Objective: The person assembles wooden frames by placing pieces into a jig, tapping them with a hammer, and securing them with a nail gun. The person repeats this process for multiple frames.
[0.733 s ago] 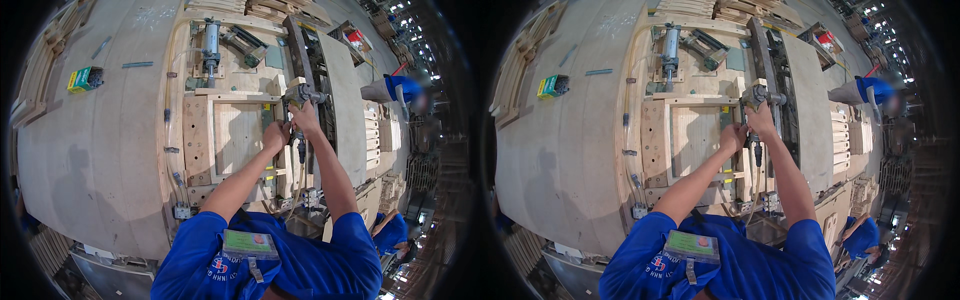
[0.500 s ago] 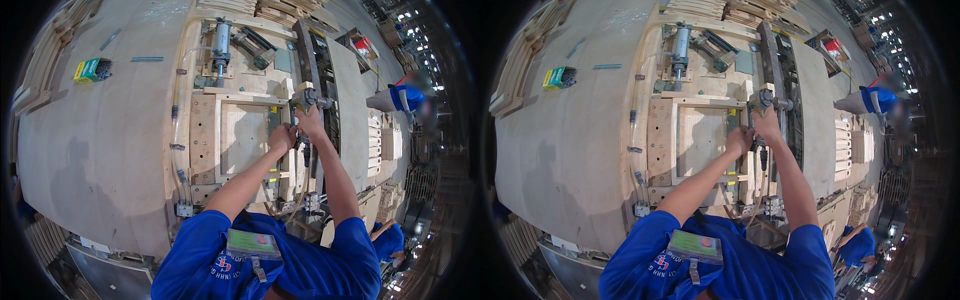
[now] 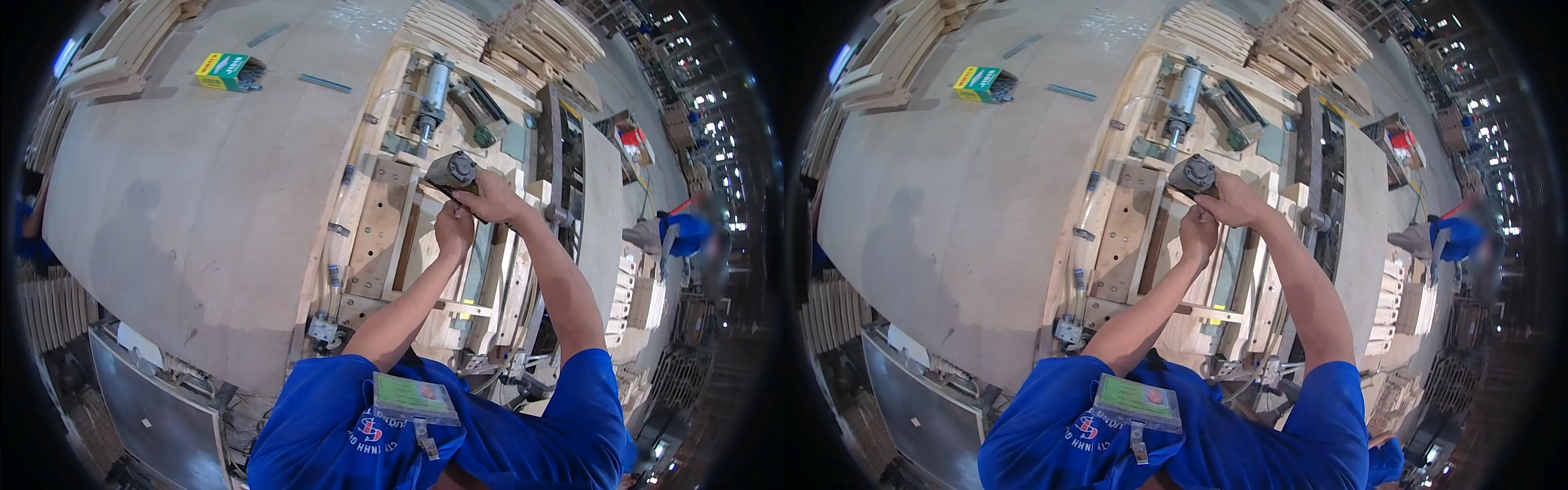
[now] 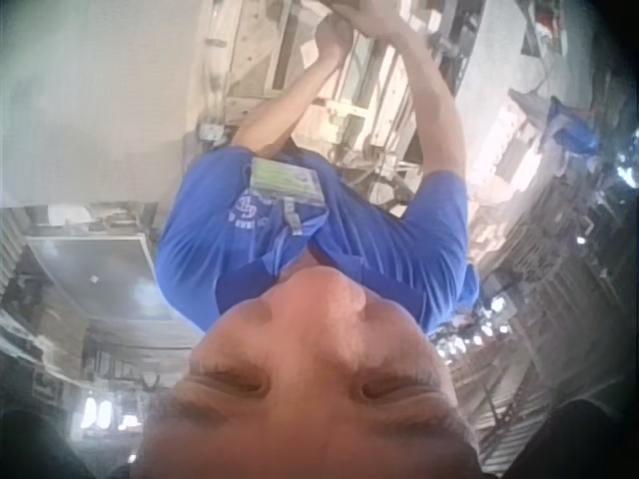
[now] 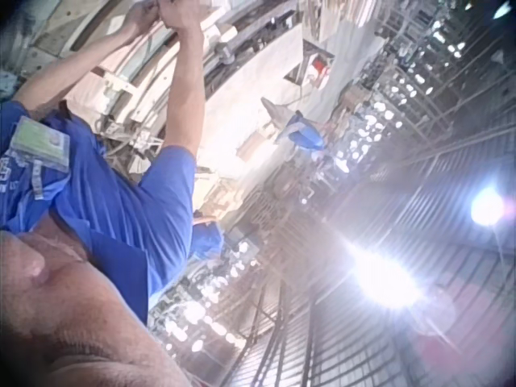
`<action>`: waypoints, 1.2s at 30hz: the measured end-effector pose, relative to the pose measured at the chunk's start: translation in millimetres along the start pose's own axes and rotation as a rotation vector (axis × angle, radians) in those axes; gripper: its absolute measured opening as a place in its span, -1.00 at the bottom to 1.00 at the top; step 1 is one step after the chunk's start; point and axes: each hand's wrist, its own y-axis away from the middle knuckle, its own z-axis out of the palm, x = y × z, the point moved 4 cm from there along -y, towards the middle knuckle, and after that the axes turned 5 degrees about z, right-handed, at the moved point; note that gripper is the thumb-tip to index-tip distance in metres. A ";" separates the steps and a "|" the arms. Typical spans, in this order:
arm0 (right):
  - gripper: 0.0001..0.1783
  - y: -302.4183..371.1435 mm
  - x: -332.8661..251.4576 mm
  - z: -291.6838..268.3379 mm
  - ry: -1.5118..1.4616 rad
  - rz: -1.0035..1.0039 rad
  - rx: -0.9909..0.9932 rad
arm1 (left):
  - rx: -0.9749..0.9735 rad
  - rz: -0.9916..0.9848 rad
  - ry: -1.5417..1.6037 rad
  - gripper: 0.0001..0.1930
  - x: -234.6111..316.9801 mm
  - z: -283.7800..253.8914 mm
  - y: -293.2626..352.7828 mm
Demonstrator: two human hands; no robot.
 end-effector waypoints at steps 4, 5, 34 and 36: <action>-0.45 -26.3 -26.2 3.4 -0.059 -0.108 -0.092 | 0.124 -0.006 0.097 -0.83 -11.6 -4.9 -22.3; -0.45 -29.5 -27.2 5.2 -0.070 -0.113 -0.115 | 0.109 -0.019 0.094 -0.82 -13.9 -5.0 -24.4; -0.51 145.7 -79.1 100.7 -0.234 -0.144 -0.395 | -0.378 -0.558 0.338 -0.72 -48.6 -81.8 187.9; -0.57 149.0 -78.1 107.0 -0.252 -0.168 -0.365 | -0.389 -0.503 0.355 -0.72 -53.3 -85.8 188.6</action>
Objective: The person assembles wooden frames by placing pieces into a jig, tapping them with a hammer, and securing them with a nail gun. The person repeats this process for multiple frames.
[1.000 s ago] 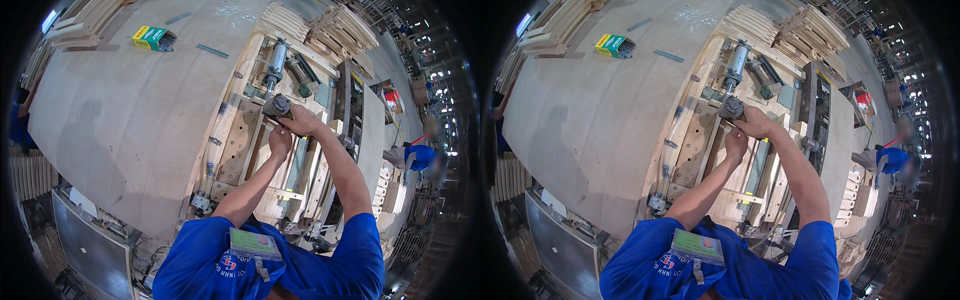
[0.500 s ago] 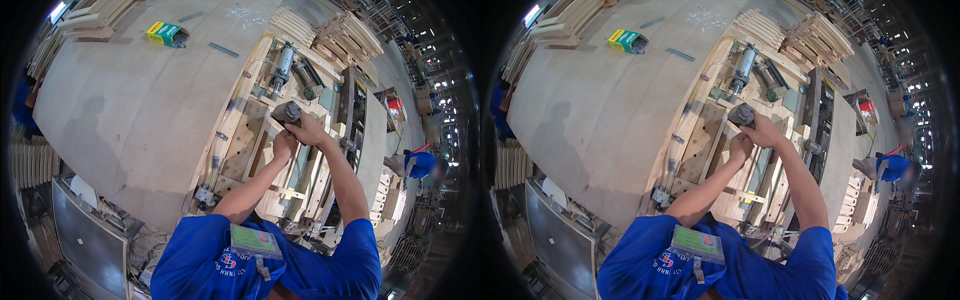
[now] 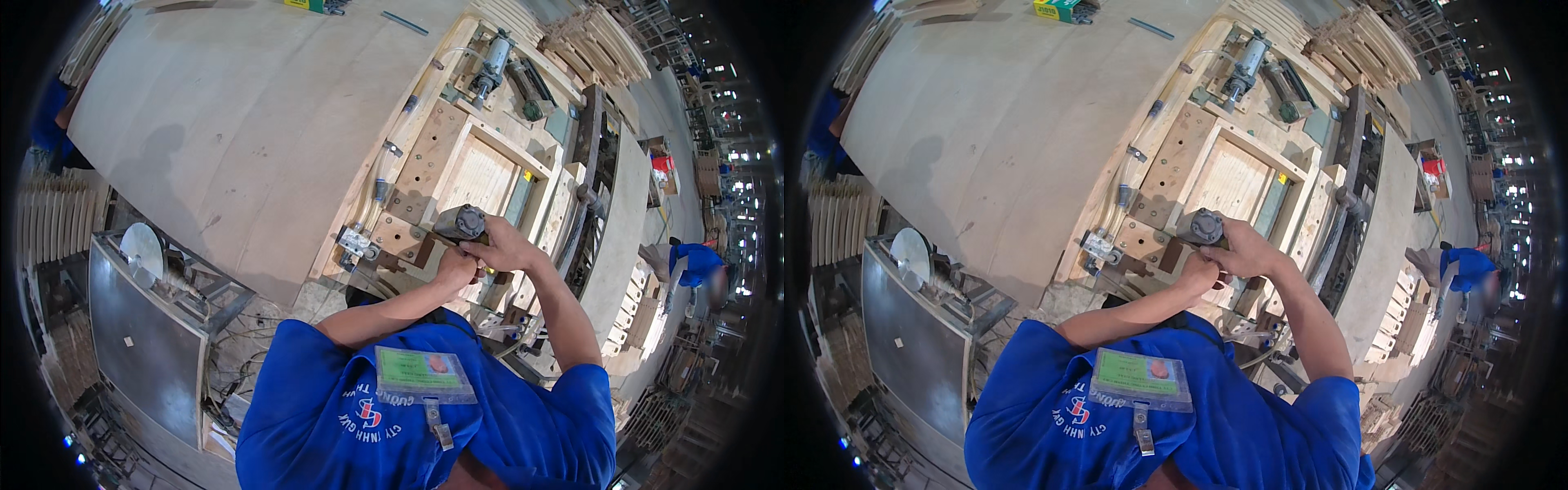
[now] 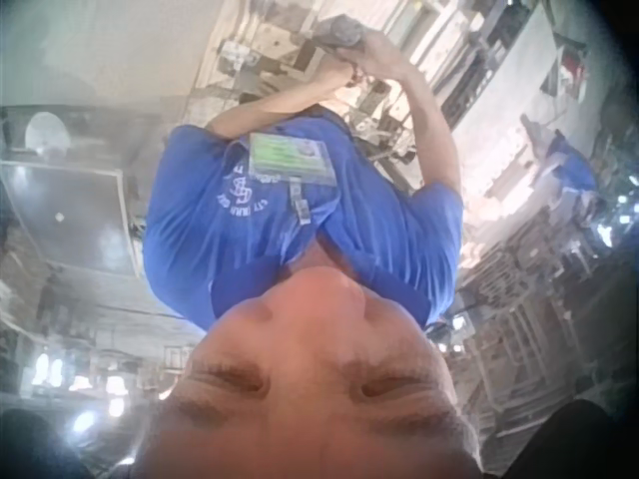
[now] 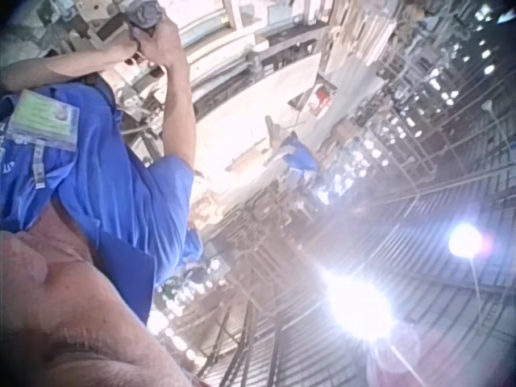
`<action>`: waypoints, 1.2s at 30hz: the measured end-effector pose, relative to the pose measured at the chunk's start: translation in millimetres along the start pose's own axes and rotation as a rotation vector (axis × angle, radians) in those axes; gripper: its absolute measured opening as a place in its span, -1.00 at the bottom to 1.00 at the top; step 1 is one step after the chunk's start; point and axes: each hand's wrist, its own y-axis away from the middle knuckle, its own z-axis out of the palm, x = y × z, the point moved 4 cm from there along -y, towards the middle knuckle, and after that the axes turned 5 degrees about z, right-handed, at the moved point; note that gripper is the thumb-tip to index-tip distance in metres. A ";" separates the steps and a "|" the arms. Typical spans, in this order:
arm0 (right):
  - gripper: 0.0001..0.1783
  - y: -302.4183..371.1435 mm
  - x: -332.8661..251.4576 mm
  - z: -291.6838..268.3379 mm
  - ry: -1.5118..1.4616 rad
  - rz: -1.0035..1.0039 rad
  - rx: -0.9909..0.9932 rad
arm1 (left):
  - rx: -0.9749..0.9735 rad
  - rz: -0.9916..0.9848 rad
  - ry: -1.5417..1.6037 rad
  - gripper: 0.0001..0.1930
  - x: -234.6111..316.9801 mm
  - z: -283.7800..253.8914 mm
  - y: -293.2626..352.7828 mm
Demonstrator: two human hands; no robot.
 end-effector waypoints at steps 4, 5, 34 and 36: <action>-0.56 -9.9 -2.4 -1.8 -0.011 0.077 -0.016 | 0.019 0.101 0.072 -0.71 5.7 -7.9 -2.9; -0.56 -13.7 -2.2 -1.0 -0.016 0.079 -0.017 | 0.026 0.092 0.065 -0.72 6.1 -8.9 -4.0; -0.37 63.4 -19.8 -5.9 -0.019 0.124 0.263 | 0.145 0.790 -0.810 -0.75 78.6 -44.3 92.9; -0.38 117.0 -21.9 -18.5 -0.212 0.270 0.339 | 0.388 1.124 -0.874 -0.72 115.7 -69.6 131.8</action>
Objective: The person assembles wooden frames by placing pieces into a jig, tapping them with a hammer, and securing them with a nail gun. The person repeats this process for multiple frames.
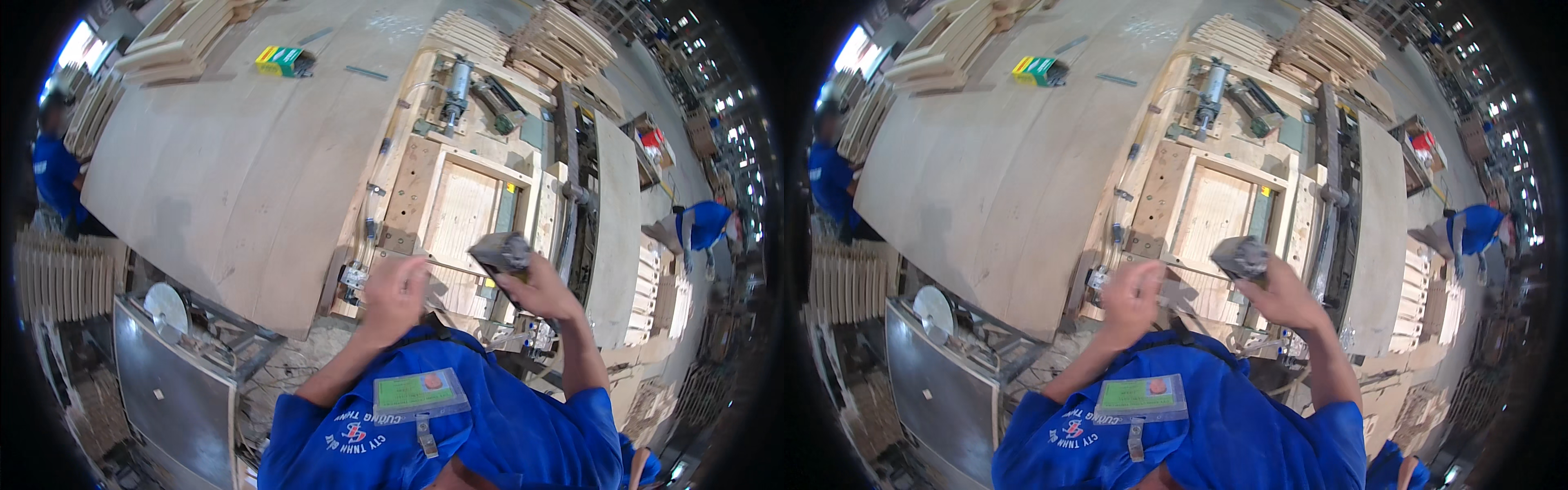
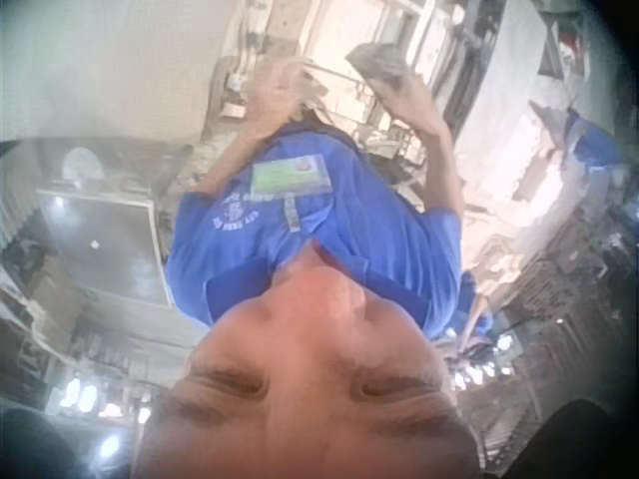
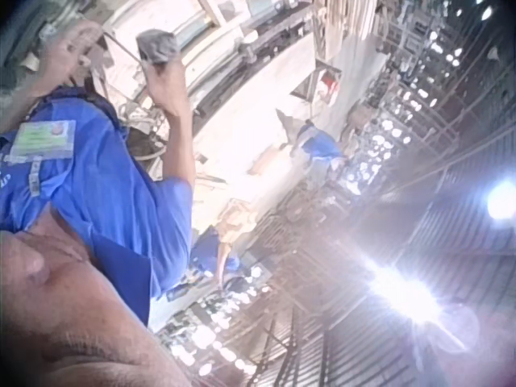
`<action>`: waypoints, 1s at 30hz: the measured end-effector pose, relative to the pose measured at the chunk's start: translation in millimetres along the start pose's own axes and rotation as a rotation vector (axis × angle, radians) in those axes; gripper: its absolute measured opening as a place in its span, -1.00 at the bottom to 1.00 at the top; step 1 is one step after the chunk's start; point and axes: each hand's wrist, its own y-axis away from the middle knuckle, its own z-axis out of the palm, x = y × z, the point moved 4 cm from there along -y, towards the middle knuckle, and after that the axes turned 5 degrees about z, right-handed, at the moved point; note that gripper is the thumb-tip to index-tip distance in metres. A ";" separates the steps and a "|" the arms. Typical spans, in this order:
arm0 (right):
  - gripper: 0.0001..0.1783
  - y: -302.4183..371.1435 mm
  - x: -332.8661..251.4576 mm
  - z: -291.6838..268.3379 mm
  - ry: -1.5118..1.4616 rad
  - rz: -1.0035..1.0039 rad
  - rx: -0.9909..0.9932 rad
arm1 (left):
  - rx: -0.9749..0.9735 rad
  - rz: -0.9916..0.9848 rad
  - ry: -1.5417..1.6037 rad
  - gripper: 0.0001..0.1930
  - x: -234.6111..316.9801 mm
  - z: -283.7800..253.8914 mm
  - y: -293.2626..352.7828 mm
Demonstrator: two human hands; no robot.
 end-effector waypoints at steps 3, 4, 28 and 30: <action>-0.47 63.9 29.7 -42.6 -0.293 0.207 0.215 | 0.075 -0.123 0.078 -0.74 -31.4 -34.6 -7.6; -0.51 80.5 50.0 -55.1 -0.299 0.174 0.304 | 0.061 -0.235 0.190 -0.75 -44.0 -30.2 -5.2; -0.38 153.0 296.9 -88.8 0.465 -0.061 1.150 | -0.712 0.461 -0.448 -0.56 2.0 169.3 7.7; -0.60 153.8 270.1 -16.3 -0.317 -0.115 0.789 | -0.749 0.402 -0.463 -0.55 -4.7 173.5 10.7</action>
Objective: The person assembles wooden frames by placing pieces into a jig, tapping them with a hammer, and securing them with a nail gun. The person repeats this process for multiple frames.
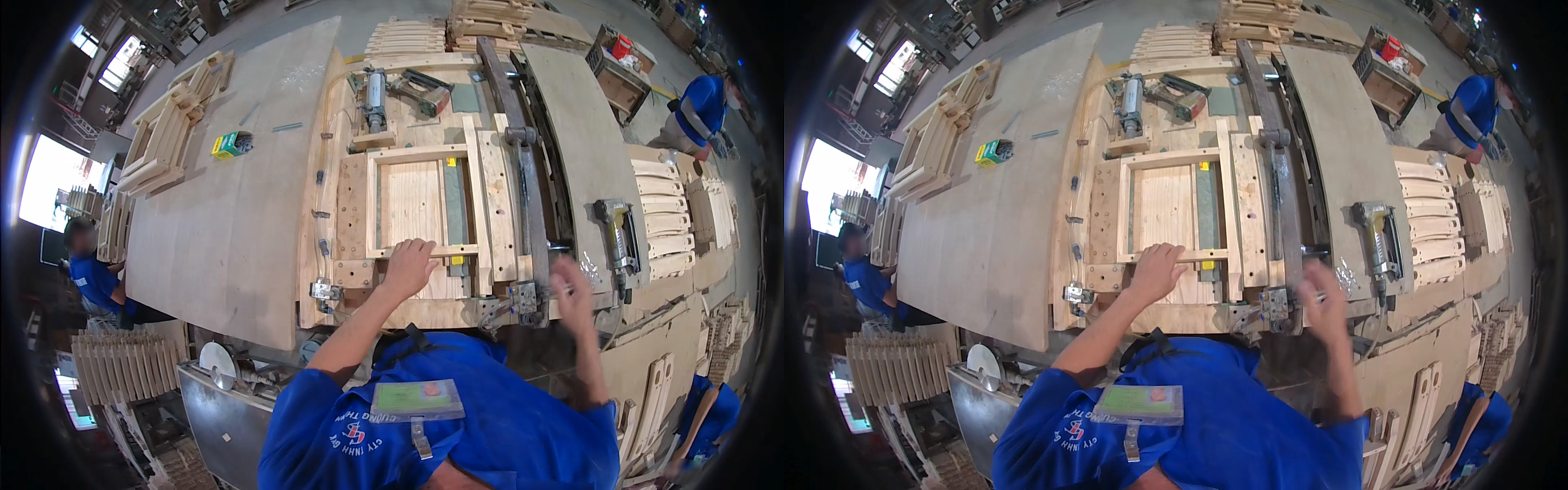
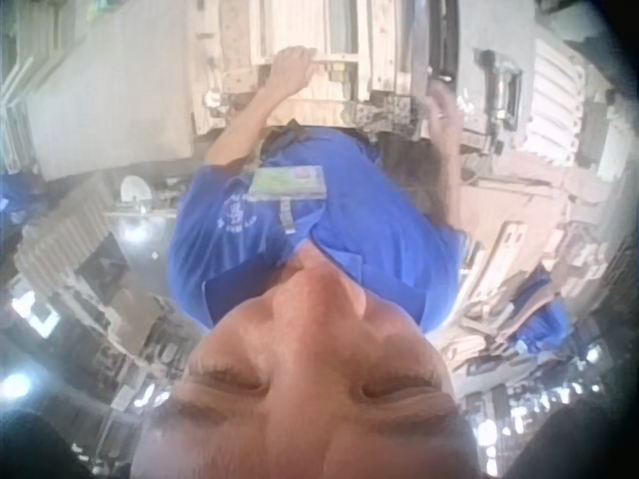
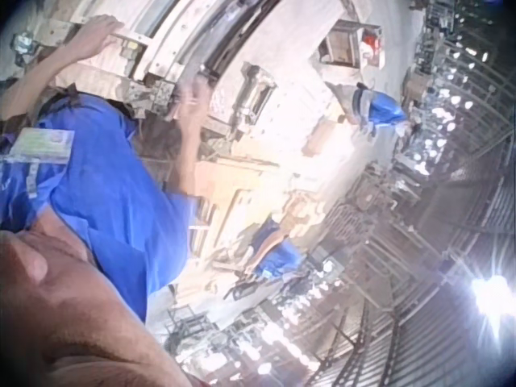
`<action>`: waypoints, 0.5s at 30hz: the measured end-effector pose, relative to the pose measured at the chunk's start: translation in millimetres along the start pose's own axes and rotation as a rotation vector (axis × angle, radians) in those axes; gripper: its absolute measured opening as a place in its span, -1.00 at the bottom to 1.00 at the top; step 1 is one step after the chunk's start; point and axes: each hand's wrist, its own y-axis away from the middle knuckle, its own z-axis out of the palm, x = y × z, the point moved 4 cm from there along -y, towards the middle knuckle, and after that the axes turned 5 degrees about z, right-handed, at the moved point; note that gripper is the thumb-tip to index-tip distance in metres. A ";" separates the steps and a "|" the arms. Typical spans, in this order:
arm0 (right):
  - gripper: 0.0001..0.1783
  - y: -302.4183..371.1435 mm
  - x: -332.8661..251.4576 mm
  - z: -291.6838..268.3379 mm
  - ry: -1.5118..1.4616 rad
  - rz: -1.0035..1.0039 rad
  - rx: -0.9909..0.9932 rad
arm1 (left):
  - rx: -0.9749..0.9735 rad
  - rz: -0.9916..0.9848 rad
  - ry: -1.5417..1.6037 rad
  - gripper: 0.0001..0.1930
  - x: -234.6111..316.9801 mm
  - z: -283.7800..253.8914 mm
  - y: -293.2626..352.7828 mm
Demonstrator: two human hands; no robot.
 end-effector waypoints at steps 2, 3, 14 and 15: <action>-0.71 55.3 -13.2 39.4 -0.137 0.055 -0.176 | -0.027 0.004 0.003 -0.55 -0.6 5.6 -6.1; -0.72 71.7 -27.7 49.3 -0.017 -0.119 -0.223 | -0.039 0.006 -0.001 -0.56 -1.6 7.9 -7.7; -0.74 79.3 -44.9 42.0 -0.045 0.072 -0.047 | -0.122 0.024 -0.076 -0.68 -8.6 17.5 -25.8; -0.74 78.7 -46.5 40.2 -0.043 0.077 -0.032 | -0.133 0.026 -0.075 -0.68 -9.2 19.1 -25.9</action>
